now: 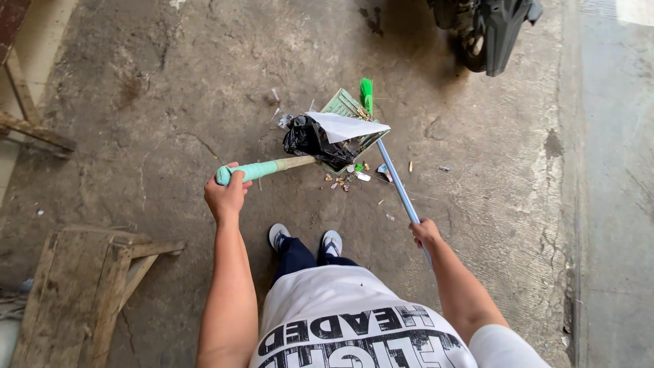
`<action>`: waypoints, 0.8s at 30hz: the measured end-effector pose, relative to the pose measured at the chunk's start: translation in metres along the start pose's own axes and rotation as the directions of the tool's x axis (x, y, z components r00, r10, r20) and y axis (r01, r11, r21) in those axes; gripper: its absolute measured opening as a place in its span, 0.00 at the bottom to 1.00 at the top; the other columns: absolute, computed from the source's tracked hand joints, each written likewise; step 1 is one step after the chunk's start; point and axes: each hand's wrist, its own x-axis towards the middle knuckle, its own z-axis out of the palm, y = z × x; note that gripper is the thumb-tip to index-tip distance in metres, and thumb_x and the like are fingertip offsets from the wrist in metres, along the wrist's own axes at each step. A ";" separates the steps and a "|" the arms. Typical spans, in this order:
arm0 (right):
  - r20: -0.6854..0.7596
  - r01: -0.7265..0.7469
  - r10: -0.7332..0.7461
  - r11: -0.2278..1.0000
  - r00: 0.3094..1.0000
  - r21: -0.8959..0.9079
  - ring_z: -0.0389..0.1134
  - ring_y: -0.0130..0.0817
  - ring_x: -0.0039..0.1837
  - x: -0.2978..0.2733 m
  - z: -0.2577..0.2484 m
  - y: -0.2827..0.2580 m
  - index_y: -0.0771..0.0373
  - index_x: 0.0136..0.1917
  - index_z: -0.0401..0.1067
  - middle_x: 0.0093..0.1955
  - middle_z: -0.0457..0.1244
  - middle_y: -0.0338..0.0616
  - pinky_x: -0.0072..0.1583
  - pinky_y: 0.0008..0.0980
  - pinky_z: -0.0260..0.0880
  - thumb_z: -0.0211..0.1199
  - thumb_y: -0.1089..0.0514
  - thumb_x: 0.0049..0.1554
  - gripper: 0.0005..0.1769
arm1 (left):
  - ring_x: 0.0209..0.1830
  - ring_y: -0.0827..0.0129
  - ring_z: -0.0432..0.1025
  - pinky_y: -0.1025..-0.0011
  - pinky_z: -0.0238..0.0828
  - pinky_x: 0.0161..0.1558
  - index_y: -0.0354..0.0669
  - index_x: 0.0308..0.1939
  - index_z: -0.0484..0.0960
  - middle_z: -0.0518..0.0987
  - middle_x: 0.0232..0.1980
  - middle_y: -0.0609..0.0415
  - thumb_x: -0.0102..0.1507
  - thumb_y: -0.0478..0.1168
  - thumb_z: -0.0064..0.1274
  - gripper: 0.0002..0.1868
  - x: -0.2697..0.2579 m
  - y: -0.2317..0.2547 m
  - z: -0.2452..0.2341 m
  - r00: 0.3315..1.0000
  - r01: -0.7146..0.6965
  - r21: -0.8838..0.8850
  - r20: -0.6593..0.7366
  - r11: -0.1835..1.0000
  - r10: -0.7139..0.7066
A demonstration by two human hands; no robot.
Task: Sweeping debris and trash into a dustpan and emptying it into a storage crate.
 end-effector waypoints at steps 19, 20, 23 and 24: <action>0.211 -0.132 0.156 0.983 0.965 -0.126 0.64 0.44 0.26 -0.034 0.165 -0.027 0.72 0.42 0.68 0.28 0.60 0.50 0.28 0.45 0.61 0.59 0.65 0.52 0.06 | 0.45 0.53 0.80 0.57 0.76 0.46 0.53 0.50 0.89 0.86 0.46 0.47 0.54 0.48 0.59 0.20 -0.027 -0.164 -0.078 0.952 0.183 0.441 -0.303 0.879 -0.046; 0.173 -0.190 0.211 0.973 0.962 -0.131 0.66 0.42 0.27 -0.031 0.173 -0.024 0.74 0.42 0.70 0.28 0.62 0.50 0.29 0.43 0.64 0.59 0.66 0.52 0.07 | 0.47 0.51 0.80 0.56 0.76 0.48 0.53 0.50 0.89 0.86 0.47 0.47 0.55 0.48 0.59 0.20 -0.024 -0.183 -0.078 0.949 0.170 0.454 -0.316 0.875 -0.020; 0.164 -0.233 0.259 0.959 0.952 -0.163 0.68 0.40 0.28 -0.021 0.195 -0.005 0.79 0.47 0.74 0.28 0.64 0.50 0.29 0.41 0.68 0.58 0.64 0.53 0.14 | 0.47 0.50 0.80 0.56 0.75 0.49 0.53 0.50 0.89 0.86 0.47 0.45 0.55 0.49 0.58 0.20 -0.021 -0.223 -0.083 0.935 0.173 0.459 -0.355 0.872 0.002; 0.198 -0.221 0.258 0.956 0.946 -0.193 0.67 0.40 0.27 -0.016 0.201 0.004 0.82 0.51 0.75 0.28 0.64 0.50 0.28 0.41 0.68 0.59 0.62 0.53 0.19 | 0.46 0.50 0.80 0.56 0.75 0.48 0.52 0.49 0.90 0.86 0.46 0.45 0.55 0.49 0.58 0.20 -0.023 -0.234 -0.084 0.924 0.192 0.455 -0.383 0.869 -0.004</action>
